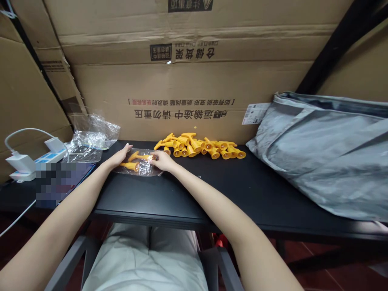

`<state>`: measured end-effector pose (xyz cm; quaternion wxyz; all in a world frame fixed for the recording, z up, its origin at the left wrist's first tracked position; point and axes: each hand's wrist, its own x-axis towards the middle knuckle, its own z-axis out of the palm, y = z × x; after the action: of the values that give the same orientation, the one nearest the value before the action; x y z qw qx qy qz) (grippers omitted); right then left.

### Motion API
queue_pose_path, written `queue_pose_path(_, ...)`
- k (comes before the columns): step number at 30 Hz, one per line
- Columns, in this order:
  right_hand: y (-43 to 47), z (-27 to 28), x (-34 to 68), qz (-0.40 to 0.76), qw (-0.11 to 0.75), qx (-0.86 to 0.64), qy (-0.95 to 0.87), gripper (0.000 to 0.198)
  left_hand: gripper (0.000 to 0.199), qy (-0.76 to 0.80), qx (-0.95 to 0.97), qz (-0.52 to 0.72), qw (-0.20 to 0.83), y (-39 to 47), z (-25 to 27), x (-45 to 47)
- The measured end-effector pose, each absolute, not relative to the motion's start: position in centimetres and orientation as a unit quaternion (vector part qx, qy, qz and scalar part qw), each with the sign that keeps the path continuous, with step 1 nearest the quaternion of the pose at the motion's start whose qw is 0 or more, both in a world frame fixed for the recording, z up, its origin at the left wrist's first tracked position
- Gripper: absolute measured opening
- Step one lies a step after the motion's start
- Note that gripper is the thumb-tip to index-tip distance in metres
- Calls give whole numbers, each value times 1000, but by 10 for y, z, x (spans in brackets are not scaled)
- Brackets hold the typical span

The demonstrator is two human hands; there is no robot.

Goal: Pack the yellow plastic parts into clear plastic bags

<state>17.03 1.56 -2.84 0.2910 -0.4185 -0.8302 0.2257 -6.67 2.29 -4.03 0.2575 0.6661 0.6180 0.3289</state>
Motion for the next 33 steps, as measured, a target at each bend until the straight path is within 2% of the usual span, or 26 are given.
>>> queue_pose_path(4,28,-30,156,210,311,-412,-830,29,74,581,620,376,369,22,-40,-64)
queue_pose_path(10,34,-41,144,231,335,-409,-817,23,73,548,620,400,394,20,-39,-62)
queue_pose_path(22,40,-61,147,327,392,-368,-777,37,75,606,682,301,279,17,-36,-57)
queue_pose_path(33,33,-59,150,404,382,-341,-758,60,72,623,710,265,195,10,-28,-53)
